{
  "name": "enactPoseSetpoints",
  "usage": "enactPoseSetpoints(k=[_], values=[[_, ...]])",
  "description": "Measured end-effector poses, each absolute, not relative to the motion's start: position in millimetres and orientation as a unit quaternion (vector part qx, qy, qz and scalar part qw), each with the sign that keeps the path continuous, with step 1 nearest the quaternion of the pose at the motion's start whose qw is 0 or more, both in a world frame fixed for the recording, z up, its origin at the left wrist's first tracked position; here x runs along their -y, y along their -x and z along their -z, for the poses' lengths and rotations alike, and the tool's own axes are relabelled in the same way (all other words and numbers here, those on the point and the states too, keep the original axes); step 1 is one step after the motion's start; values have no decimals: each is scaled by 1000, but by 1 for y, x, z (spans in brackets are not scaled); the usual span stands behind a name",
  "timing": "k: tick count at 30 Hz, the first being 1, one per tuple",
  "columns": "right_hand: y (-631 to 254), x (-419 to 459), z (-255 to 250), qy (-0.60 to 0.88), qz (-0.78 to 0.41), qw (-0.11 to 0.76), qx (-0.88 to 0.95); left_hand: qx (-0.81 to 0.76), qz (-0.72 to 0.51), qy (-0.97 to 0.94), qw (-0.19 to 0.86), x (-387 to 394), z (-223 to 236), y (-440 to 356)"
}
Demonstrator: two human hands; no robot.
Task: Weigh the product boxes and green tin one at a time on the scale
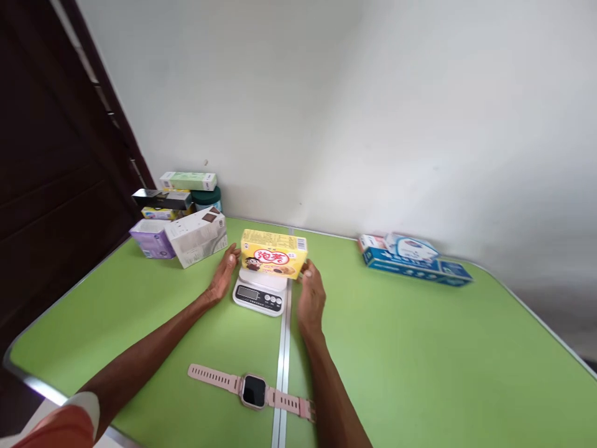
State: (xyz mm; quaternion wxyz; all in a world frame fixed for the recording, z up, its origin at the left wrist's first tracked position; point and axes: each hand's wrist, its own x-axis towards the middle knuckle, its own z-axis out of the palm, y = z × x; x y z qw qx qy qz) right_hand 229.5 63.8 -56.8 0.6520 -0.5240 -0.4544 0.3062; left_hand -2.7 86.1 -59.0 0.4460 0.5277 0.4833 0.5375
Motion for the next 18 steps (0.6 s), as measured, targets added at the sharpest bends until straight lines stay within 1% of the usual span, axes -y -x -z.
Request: enactPoseSetpoints(k=[5, 14, 18], values=[[-233, -61, 49, 527, -226, 646, 504, -493, -530, -545, 424, -84, 33, -9], [-235, -64, 33, 552, -243, 613, 510, -494, -511, -564, 421, -87, 11, -40], [-233, -62, 30, 584, -249, 578, 513, -479, -519, -574, 415, -86, 8, -49]])
